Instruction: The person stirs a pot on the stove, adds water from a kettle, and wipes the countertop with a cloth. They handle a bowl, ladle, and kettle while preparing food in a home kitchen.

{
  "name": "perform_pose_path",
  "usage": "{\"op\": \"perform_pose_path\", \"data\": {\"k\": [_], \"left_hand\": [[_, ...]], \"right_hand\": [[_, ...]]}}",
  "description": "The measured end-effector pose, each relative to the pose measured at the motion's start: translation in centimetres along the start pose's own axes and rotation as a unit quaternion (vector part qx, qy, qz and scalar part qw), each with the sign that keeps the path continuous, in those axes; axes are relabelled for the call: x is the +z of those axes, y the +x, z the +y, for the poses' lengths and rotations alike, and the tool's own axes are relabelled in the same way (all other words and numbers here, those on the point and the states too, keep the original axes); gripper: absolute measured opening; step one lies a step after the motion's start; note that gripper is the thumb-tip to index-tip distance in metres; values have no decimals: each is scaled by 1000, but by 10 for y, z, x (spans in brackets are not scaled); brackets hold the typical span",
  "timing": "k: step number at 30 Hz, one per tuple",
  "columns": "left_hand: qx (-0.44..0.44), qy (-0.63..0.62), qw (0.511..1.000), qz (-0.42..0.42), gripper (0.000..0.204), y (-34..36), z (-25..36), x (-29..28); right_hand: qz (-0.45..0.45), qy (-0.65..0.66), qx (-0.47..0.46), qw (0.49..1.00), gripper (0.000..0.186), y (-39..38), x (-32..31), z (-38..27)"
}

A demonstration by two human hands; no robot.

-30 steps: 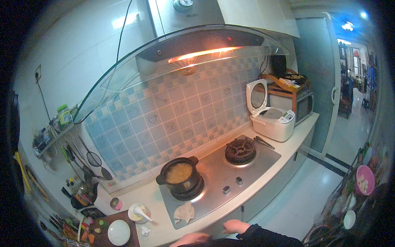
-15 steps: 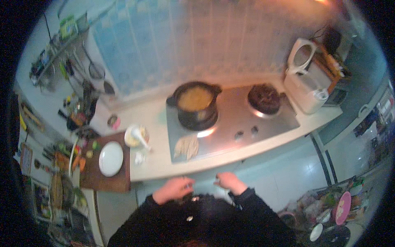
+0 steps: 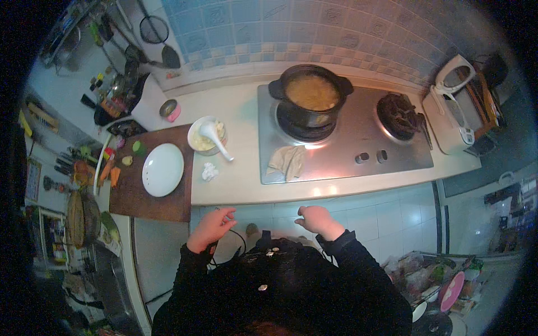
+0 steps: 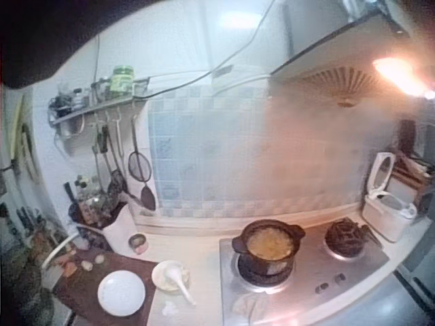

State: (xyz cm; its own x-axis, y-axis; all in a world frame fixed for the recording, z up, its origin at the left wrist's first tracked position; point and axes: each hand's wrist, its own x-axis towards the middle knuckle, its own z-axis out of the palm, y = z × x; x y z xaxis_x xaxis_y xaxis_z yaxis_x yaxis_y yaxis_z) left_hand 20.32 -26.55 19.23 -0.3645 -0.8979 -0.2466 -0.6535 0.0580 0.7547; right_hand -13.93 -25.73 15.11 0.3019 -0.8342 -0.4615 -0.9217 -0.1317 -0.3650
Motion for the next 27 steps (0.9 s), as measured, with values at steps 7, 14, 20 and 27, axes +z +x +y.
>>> {"op": "perform_pose_path", "data": {"k": [7, 14, 20, 27], "left_hand": [[-96, -71, 988, 98, 38, -22, -75, -19], [-188, -497, 783, 324, 36, -31, -161, -44], [-194, -610, 693, 333, 36, -19, -187, -60], [-150, -693, 648, 279, 30, -14, -194, -71]], "right_hand": [[-9, 24, 0, 1000, 35, 21, -18, -44], [-63, 4, -66, 996, 34, 45, -33, -108], [-98, 74, -215, 969, 28, 100, -31, -184], [-161, 339, -144, 916, 30, 172, 5, -256]]}}
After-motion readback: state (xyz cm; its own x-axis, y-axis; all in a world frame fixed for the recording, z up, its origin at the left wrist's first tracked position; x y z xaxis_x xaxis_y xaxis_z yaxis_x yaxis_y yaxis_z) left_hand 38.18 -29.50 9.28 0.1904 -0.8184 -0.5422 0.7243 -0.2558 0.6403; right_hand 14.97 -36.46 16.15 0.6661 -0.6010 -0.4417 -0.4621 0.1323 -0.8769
